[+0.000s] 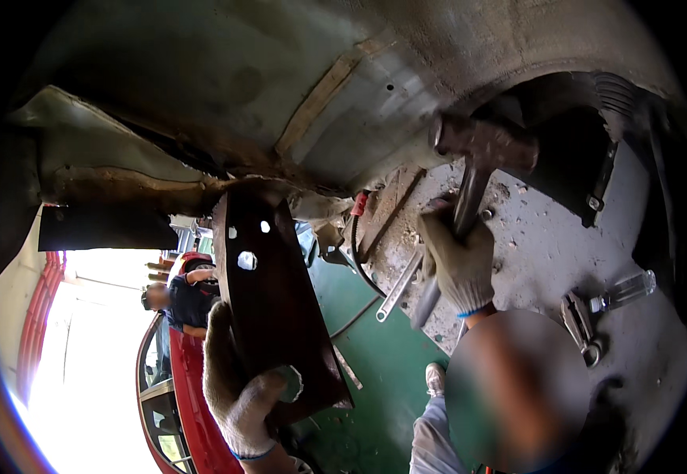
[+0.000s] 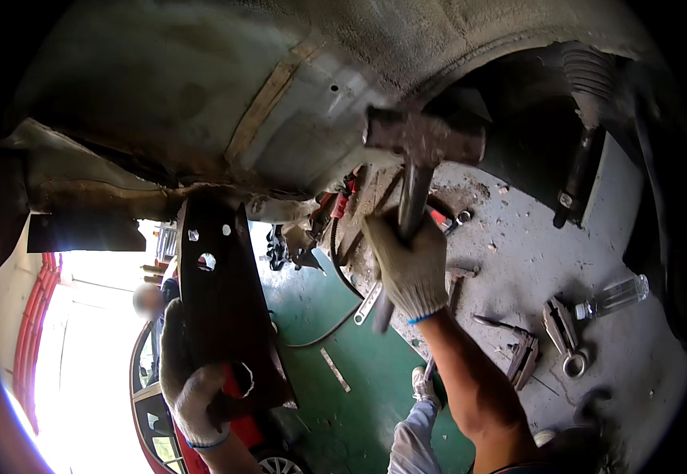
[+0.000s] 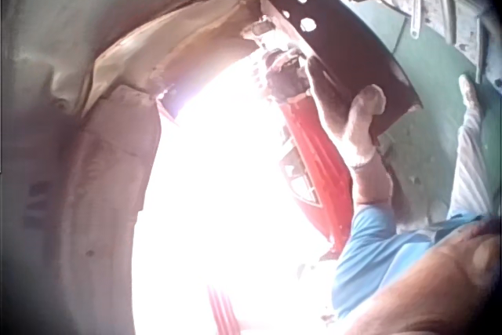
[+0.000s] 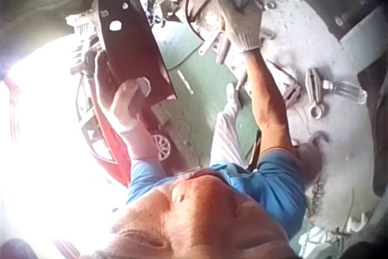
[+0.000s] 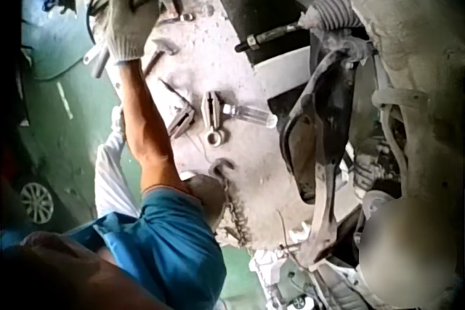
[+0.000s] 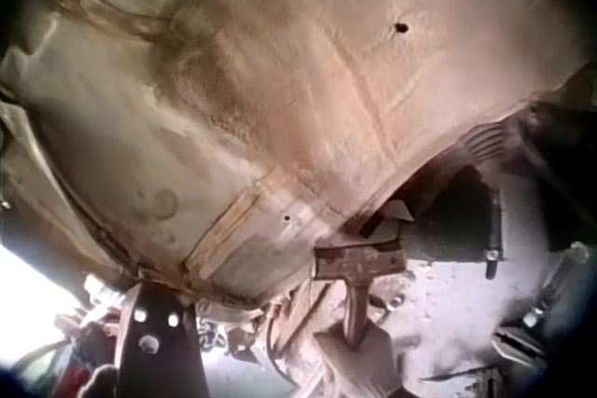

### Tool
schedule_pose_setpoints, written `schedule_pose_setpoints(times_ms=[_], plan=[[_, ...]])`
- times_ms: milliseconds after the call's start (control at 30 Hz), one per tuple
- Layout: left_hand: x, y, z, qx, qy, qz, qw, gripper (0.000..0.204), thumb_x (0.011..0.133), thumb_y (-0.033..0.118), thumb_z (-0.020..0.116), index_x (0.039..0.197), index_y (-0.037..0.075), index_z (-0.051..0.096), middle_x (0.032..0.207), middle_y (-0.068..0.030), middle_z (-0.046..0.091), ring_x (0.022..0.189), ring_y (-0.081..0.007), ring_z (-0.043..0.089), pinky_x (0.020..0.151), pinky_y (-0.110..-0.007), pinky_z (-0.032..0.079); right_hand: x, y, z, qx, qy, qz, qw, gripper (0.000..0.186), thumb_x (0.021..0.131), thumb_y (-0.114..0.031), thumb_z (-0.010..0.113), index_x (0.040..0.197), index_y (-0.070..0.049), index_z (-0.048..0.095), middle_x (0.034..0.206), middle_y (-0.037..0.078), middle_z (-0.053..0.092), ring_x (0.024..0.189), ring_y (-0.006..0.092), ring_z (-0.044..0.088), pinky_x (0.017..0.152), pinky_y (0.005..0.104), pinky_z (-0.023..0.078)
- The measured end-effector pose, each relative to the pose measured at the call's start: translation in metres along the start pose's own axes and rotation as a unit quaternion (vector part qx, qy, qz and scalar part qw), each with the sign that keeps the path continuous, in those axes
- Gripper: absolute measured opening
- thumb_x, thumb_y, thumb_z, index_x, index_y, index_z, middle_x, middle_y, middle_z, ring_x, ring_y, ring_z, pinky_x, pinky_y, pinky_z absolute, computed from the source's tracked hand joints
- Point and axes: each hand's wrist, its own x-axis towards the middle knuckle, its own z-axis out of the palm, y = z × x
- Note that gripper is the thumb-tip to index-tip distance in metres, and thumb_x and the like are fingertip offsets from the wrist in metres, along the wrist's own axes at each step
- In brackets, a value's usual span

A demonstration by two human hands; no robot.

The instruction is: The person works on a car body in a repair shop, using a hammer and metal bar to straighten a bent section of the vehicle's frame. Another person is seen welding nearby. The person repeatedly strikes the metal to reshape it.

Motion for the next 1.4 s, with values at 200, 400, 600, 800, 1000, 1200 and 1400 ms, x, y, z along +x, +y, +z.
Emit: schedule_pose_setpoints(times_ms=[200,400,600,800,1000,1200,1400], plan=[[-0.002,-0.003,0.000,0.008,-0.003,0.004,1.000,0.103,0.060,0.019,0.075,0.152,-0.008,0.038,0.142,-0.0259,0.056,0.129,-0.0390,0.059,0.111,-0.048,0.046,0.005,0.015,0.003,-0.177,-0.178,0.059,0.966,0.018,0.096,-0.017,0.067,0.086,-0.005,0.058,0.061,0.002,0.055,0.047,0.0077,0.052,0.037,0.0263,0.042],[-0.005,0.000,-0.002,-0.010,-0.018,0.001,1.000,0.101,0.062,0.017,0.074,0.153,-0.008,0.037,0.143,-0.0244,0.055,0.131,-0.0373,0.057,0.113,-0.047,0.045,0.002,-0.012,0.015,-0.152,-0.235,0.170,0.945,0.024,0.093,-0.019,0.072,0.087,-0.003,0.056,0.066,0.002,0.055,0.048,0.0102,0.054,0.040,0.0281,0.044],[-0.001,-0.003,-0.015,-0.019,-0.014,-0.016,1.000,0.101,0.061,0.014,0.073,0.153,-0.009,0.037,0.144,-0.0239,0.055,0.130,-0.0359,0.057,0.112,-0.044,0.045,-0.011,-0.039,0.004,-0.138,-0.206,0.096,0.964,0.023,0.089,-0.020,0.074,0.088,-0.006,0.056,0.070,0.001,0.057,0.049,0.0072,0.051,0.042,0.0249,0.047],[-0.006,0.005,-0.005,-0.005,-0.026,-0.042,0.999,0.093,0.063,0.013,0.070,0.150,-0.008,0.042,0.143,-0.0215,0.054,0.132,-0.0316,0.054,0.108,-0.037,0.046,-0.030,-0.080,-0.030,0.037,0.080,-0.079,0.993,0.013,0.096,-0.017,0.072,0.098,-0.004,0.067,0.074,0.001,0.064,0.058,0.0039,0.056,0.048,0.0194,0.045],[-0.022,0.020,-0.012,0.058,-0.032,0.015,0.998,0.056,0.087,0.015,0.067,0.138,-0.007,0.057,0.129,-0.0200,0.064,0.112,-0.0269,0.063,0.093,-0.035,0.052,-0.038,-0.044,-0.007,-0.103,-0.029,0.027,0.994,0.024,0.097,-0.028,0.070,0.090,-0.009,0.057,0.063,-0.002,0.054,0.050,0.0075,0.052,0.042,0.0284,0.043],[-0.016,0.022,-0.007,0.181,-0.057,0.146,0.971,0.074,0.085,0.002,0.066,0.154,-0.003,0.039,0.151,-0.0225,0.044,0.134,-0.0313,0.048,0.109,-0.039,0.042,-0.031,-0.032,0.010,-0.181,-0.068,0.059,0.979,0.029,0.094,-0.027,0.073,0.081,-0.006,0.059,0.061,-0.001,0.054,0.047,0.0088,0.050,0.044,0.0294,0.041],[-0.004,0.004,-0.005,0.136,-0.045,0.119,0.982,0.083,0.067,0.012,0.063,0.147,-0.005,0.048,0.154,-0.0209,0.044,0.141,-0.0350,0.045,0.115,-0.043,0.038,-0.020,0.010,0.032,-0.056,-0.121,0.180,0.975,0.019,0.093,-0.017,0.072,0.082,-0.005,0.063,0.060,0.001,0.057,0.045,0.0095,0.051,0.041,0.0276,0.041]])
